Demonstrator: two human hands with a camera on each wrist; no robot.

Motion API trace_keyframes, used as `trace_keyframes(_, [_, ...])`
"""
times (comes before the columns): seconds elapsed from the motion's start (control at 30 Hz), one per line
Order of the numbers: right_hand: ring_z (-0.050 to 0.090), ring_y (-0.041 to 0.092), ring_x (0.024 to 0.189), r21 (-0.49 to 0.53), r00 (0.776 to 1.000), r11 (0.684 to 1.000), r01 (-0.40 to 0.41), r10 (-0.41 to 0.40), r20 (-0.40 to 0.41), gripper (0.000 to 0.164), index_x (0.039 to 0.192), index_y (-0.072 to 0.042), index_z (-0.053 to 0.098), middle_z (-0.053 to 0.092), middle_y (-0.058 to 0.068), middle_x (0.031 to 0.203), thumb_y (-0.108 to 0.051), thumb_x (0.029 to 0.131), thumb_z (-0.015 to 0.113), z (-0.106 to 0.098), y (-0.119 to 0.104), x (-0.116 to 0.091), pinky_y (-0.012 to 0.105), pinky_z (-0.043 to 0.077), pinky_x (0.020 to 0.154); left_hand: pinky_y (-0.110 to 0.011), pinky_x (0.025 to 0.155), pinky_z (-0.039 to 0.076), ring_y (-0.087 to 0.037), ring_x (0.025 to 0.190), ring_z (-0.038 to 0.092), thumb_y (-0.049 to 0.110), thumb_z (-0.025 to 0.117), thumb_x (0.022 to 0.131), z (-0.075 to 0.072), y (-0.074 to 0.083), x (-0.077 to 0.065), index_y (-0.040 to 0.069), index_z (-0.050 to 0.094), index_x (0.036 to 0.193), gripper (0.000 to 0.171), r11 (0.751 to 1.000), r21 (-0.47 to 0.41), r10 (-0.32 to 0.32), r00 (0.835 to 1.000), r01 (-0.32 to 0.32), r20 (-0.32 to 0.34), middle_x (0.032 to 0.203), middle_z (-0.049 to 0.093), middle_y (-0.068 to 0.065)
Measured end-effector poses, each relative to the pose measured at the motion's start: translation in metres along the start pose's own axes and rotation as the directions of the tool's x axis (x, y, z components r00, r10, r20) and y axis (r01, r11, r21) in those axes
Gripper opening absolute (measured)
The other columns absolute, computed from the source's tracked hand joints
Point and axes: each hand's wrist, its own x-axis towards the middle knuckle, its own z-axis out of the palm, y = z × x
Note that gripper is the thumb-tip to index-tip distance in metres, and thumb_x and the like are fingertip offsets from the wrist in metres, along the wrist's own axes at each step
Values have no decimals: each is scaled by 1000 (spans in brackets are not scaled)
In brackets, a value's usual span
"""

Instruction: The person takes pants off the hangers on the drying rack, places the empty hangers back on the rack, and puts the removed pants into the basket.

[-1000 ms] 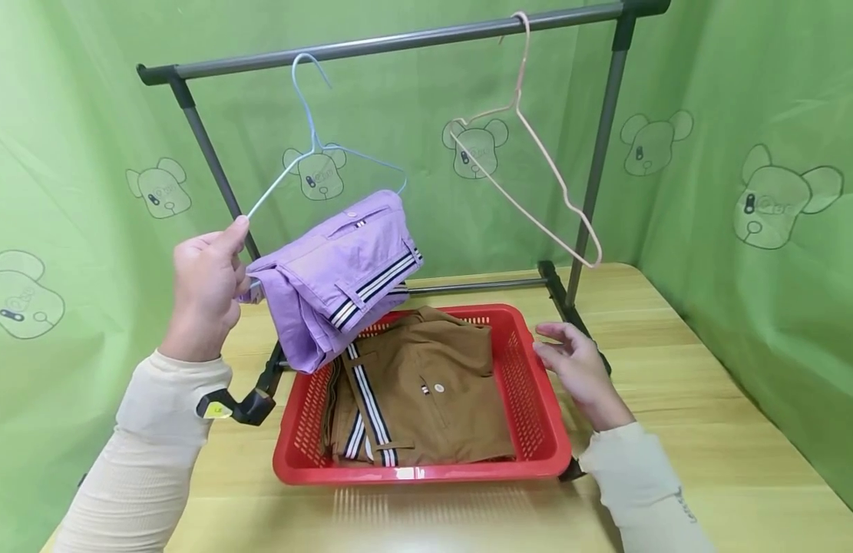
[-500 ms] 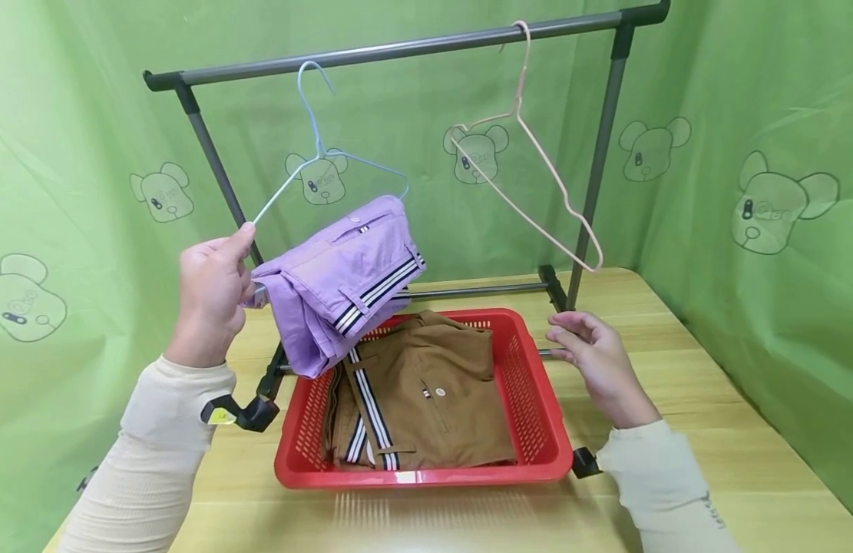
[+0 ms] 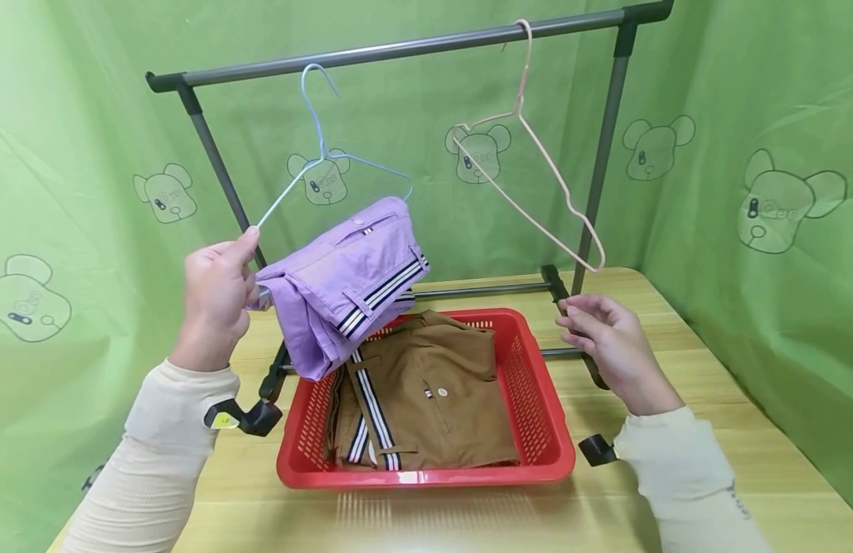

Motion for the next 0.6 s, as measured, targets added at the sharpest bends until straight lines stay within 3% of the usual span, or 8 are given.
trace_keyframes(0.6, [67, 22, 97, 148, 990, 984, -99, 82, 113, 13, 109, -1, 59, 68, 9, 110, -2, 100, 49, 43, -13, 18, 32, 55, 82, -19, 35, 25, -6, 36, 27, 25, 64, 95, 0, -1, -2, 13, 46, 55, 45, 999, -32, 17, 1000, -17, -3, 46, 31, 8])
